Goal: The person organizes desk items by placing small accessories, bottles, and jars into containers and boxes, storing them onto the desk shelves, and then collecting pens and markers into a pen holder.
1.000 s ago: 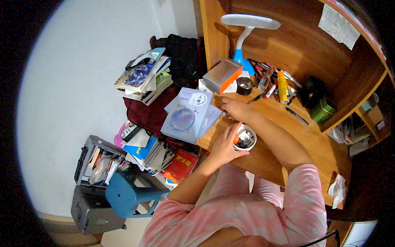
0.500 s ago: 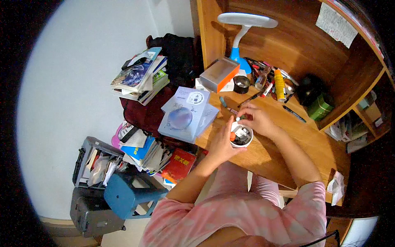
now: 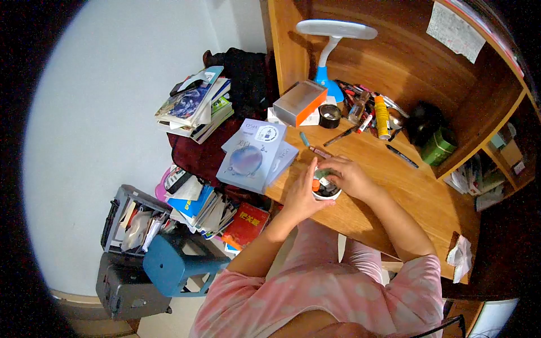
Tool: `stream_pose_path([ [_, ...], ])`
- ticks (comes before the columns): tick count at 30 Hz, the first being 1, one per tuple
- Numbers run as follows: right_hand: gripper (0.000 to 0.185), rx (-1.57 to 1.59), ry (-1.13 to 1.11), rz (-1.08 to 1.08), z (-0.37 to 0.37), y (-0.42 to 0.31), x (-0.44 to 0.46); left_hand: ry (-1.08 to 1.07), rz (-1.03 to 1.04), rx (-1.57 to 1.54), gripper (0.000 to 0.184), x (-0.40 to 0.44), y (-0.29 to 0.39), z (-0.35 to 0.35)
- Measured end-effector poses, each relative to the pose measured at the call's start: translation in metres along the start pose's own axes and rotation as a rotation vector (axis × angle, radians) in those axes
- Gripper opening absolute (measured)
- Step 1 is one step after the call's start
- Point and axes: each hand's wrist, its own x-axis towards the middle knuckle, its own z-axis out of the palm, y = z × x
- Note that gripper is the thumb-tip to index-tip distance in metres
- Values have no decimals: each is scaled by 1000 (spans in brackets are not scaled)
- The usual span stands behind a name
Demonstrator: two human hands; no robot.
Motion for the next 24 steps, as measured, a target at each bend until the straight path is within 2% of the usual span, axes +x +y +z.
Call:
stream_pose_path([
  [1,29,-2,23,-20,-1,2,-1,3,8,-4,121,0,0,0],
  [4,25,35,145,98,-3,10,-4,-10,-9,-13,121,0,-2,0],
  [7,17,41,190,368,-12,14,-5,0,-8,-19,120,-1,-4,3],
  [10,15,-7,210,404,-10,34,1,8,6,-4,119,-1,-4,3],
  [19,27,-404,-7,308,15,55,53,-66,-47,61,116,1,5,-6],
  [22,28,-513,-113,403,22,54,63,-73,-54,19,115,-1,0,-2],
  [24,29,-509,-87,387,25,55,64,-64,-43,1,115,-2,-2,-1],
])
